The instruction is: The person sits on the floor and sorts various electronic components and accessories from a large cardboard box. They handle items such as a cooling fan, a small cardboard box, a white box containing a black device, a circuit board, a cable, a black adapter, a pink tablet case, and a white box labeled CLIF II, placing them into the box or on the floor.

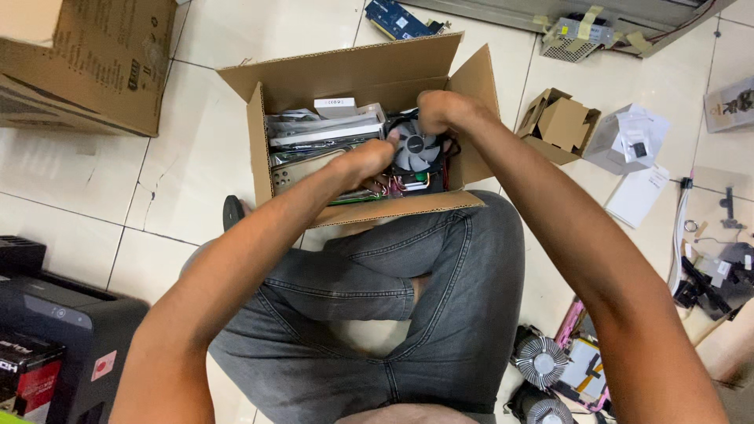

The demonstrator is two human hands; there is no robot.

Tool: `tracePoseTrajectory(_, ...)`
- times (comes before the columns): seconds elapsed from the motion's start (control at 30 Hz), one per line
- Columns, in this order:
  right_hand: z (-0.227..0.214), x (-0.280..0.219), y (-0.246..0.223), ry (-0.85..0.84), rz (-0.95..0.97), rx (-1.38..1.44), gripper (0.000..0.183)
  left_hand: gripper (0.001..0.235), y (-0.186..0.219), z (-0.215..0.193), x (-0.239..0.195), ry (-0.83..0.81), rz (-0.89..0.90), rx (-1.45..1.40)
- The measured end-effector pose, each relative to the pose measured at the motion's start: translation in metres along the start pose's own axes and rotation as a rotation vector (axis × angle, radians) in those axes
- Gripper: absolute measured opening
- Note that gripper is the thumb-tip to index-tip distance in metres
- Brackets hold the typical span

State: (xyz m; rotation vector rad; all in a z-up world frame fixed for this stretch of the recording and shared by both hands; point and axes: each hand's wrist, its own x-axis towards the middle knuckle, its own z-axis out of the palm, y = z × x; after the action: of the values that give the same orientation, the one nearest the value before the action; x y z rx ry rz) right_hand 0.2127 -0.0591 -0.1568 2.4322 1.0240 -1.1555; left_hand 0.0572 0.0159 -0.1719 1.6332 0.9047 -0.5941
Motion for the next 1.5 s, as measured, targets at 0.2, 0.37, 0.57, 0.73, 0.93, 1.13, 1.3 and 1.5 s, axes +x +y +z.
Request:
tracePoseTrajectory(0.2,0.008,-0.005,-0.017,-0.049,0.089,-0.157,0.03,0.077,0.033,-0.008,-0.081,0.004,0.058,0.468)
tracePoseTrajectory(0.37,0.014,0.015,-0.009,0.125,0.112,-0.148,0.022,0.059,0.021,-0.002,-0.073,-0.044,0.18,0.442)
tracePoseTrajectory(0.57,0.052,0.11,0.018,0.191,0.042,-0.082,0.023,0.068,-0.006,-0.001,0.002,-0.049,0.192,0.34)
tracePoseTrajectory(0.73,0.035,0.067,0.0,0.056,0.083,-0.205,0.029,0.068,-0.003,-0.005,-0.019,-0.026,0.245,0.358)
tracePoseTrajectory(0.93,0.003,0.0,-0.033,-0.319,0.15,-0.46,0.058,0.07,-0.012,-0.006,-0.006,0.057,0.285,0.478)
tracePoseTrajectory(1.13,-0.012,-0.034,-0.019,-0.11,0.074,-0.249,0.039,0.06,0.017,-0.005,-0.08,0.12,0.314,0.481)
tracePoseTrajectory(1.3,-0.013,-0.112,-0.025,0.098,-0.102,-0.396,0.035,0.13,-0.008,0.014,-0.035,0.349,0.629,0.632)
tracePoseTrajectory(1.5,0.012,-0.115,-0.024,0.069,0.064,-0.728,0.051,0.118,-0.011,0.02,-0.022,0.268,0.764,0.703)
